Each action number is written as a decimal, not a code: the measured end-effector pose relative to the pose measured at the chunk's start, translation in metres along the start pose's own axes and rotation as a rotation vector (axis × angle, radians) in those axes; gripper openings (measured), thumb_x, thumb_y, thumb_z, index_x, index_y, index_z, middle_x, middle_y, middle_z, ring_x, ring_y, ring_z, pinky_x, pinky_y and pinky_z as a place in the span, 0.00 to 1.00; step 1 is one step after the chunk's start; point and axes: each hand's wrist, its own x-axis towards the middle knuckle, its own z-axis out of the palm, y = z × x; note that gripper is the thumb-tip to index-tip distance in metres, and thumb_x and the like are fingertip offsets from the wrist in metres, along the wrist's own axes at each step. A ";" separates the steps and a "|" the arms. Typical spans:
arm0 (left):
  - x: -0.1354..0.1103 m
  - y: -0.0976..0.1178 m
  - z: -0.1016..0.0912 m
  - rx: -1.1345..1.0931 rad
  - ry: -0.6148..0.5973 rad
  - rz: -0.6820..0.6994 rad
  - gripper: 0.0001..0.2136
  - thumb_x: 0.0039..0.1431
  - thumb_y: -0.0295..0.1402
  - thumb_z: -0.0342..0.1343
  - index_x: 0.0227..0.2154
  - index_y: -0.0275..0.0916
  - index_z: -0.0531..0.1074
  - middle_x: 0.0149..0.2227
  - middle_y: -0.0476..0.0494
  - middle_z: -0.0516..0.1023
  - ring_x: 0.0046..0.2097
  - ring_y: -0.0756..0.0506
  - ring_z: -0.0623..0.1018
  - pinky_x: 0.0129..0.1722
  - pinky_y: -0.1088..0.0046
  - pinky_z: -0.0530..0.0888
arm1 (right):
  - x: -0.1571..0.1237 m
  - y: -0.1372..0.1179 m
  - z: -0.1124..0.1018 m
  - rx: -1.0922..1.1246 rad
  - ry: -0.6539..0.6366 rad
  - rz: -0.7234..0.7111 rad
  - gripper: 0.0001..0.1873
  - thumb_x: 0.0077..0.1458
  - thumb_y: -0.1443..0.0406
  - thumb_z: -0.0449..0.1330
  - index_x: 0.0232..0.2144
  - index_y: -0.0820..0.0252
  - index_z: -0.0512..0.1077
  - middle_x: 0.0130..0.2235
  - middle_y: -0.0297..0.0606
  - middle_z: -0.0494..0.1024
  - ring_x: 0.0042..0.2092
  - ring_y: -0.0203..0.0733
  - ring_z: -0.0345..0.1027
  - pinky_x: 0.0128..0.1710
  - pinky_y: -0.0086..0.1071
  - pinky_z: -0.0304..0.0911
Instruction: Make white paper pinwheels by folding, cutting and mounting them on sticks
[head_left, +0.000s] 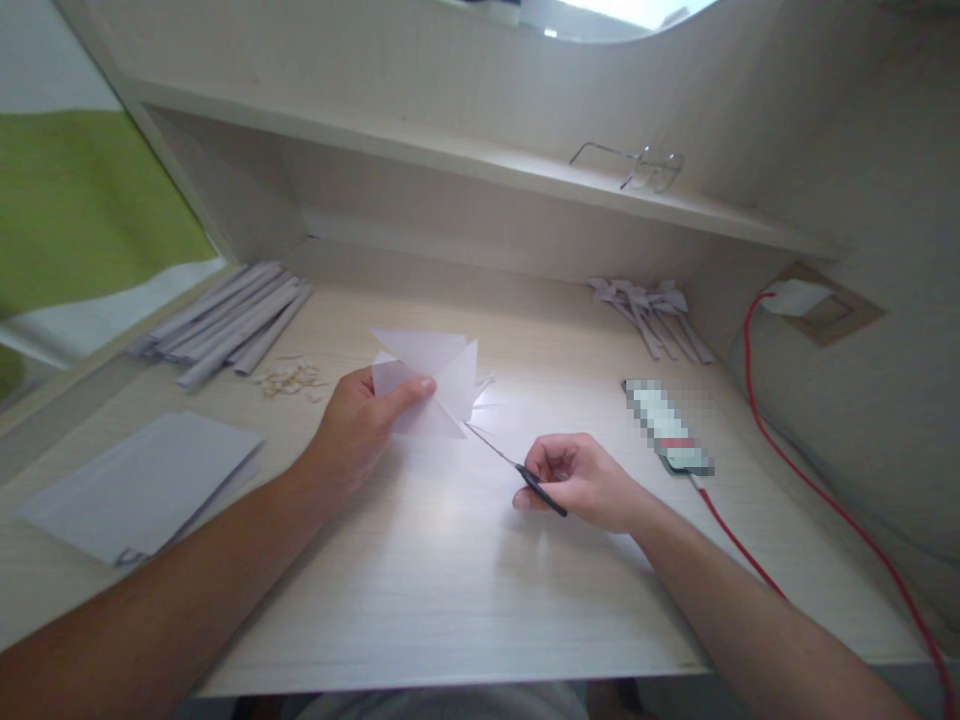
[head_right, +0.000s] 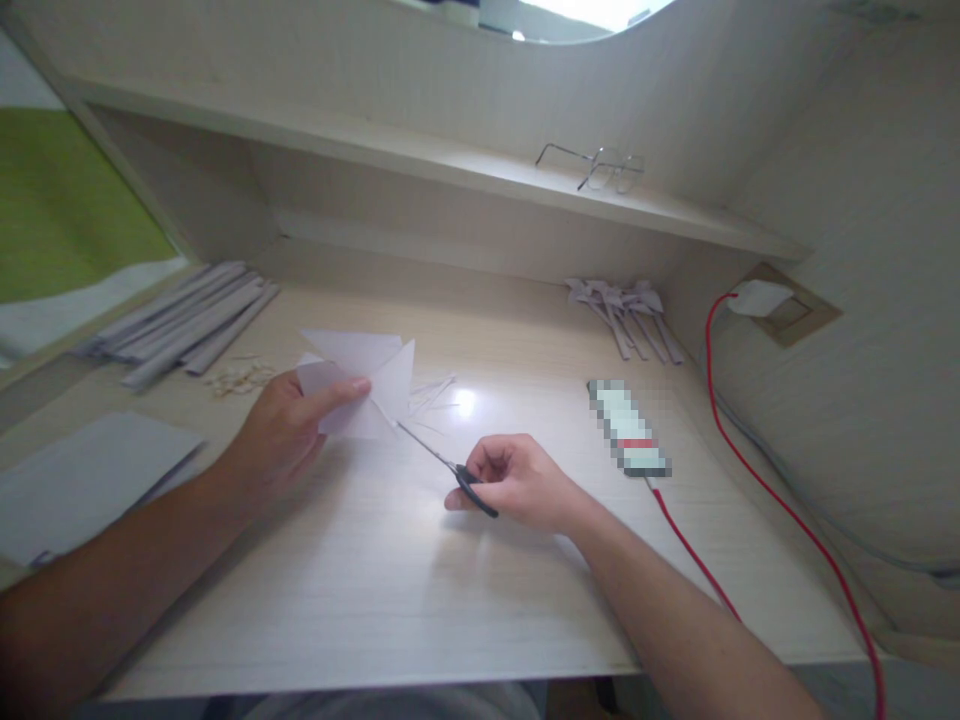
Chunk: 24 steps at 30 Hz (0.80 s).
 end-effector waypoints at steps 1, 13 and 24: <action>0.000 0.000 0.000 -0.001 0.007 -0.001 0.11 0.47 0.39 0.71 0.30 0.38 0.80 0.29 0.47 0.80 0.30 0.44 0.77 0.34 0.69 0.73 | 0.000 0.000 0.000 -0.001 0.003 0.005 0.22 0.38 0.56 0.79 0.22 0.60 0.71 0.22 0.28 0.69 0.25 0.32 0.58 0.24 0.29 0.50; -0.005 0.005 0.003 0.064 0.010 -0.026 0.13 0.46 0.39 0.70 0.31 0.37 0.80 0.31 0.45 0.82 0.32 0.43 0.79 0.32 0.70 0.72 | 0.013 0.012 -0.026 -0.559 0.499 -0.150 0.15 0.50 0.59 0.71 0.24 0.58 0.69 0.25 0.31 0.73 0.28 0.37 0.62 0.27 0.31 0.53; -0.011 0.002 0.014 0.217 -0.094 -0.086 0.13 0.45 0.42 0.66 0.25 0.35 0.77 0.25 0.46 0.79 0.25 0.47 0.75 0.25 0.74 0.68 | 0.008 0.005 -0.015 -0.392 0.559 -0.389 0.11 0.57 0.63 0.65 0.43 0.57 0.76 0.30 0.33 0.77 0.30 0.39 0.68 0.32 0.33 0.61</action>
